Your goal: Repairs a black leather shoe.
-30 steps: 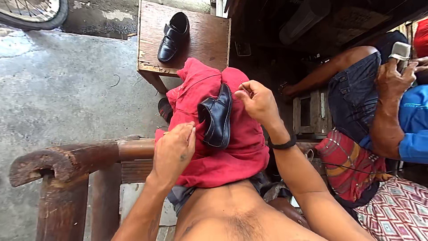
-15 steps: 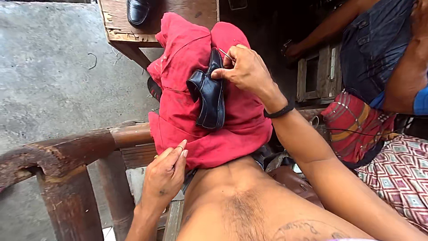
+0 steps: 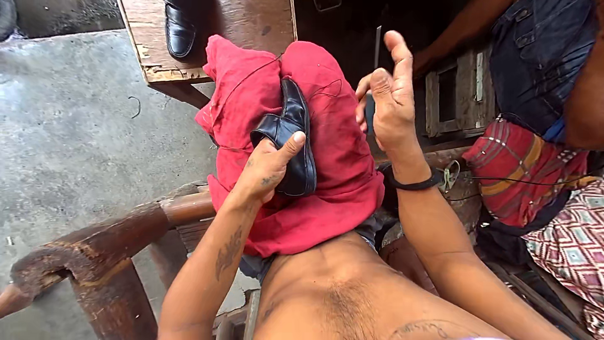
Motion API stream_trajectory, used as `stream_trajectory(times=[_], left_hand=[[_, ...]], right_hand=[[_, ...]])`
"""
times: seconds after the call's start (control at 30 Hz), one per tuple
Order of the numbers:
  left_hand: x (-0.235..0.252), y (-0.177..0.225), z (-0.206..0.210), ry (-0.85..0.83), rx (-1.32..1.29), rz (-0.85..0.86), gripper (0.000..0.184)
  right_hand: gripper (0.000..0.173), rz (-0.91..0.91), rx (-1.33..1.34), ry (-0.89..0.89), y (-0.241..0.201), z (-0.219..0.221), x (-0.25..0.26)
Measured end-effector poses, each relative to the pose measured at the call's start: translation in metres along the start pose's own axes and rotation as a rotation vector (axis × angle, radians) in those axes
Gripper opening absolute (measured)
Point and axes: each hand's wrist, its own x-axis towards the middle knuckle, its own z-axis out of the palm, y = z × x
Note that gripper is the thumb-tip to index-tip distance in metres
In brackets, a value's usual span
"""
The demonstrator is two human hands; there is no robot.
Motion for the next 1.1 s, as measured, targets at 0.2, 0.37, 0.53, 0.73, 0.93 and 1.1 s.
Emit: stream_trajectory(times=[0.2, 0.37, 0.53, 0.73, 0.93, 1.1], left_hand=[[-0.005, -0.004, -0.02, 0.017, -0.149, -0.086, 0.023], [0.0, -0.007, -0.024, -0.004, -0.241, -0.079, 0.023], [0.003, -0.005, -0.023, -0.014, -0.287, -0.078, 0.021], [0.004, -0.003, -0.02, 0.006, -0.293, -0.09, 0.02], [0.005, 0.0, -0.008, 0.133, -0.216, -0.087, 0.025], [0.006, -0.003, -0.006, 0.087, -0.147, -0.058, 0.029]], right_hand=[[0.038, 0.079, -0.443, -0.378, -0.013, 0.011, -0.012], [0.04, 0.086, -0.571, -0.471, -0.012, 0.012, -0.002], [0.04, 0.076, -0.573, -0.551, -0.011, 0.006, 0.005], [0.041, 0.078, -0.588, -0.587, -0.014, 0.004, 0.008], [0.044, 0.044, -0.825, -0.715, -0.035, 0.0, 0.022], [0.042, 0.002, -1.071, -0.94, -0.067, 0.003, 0.062]])
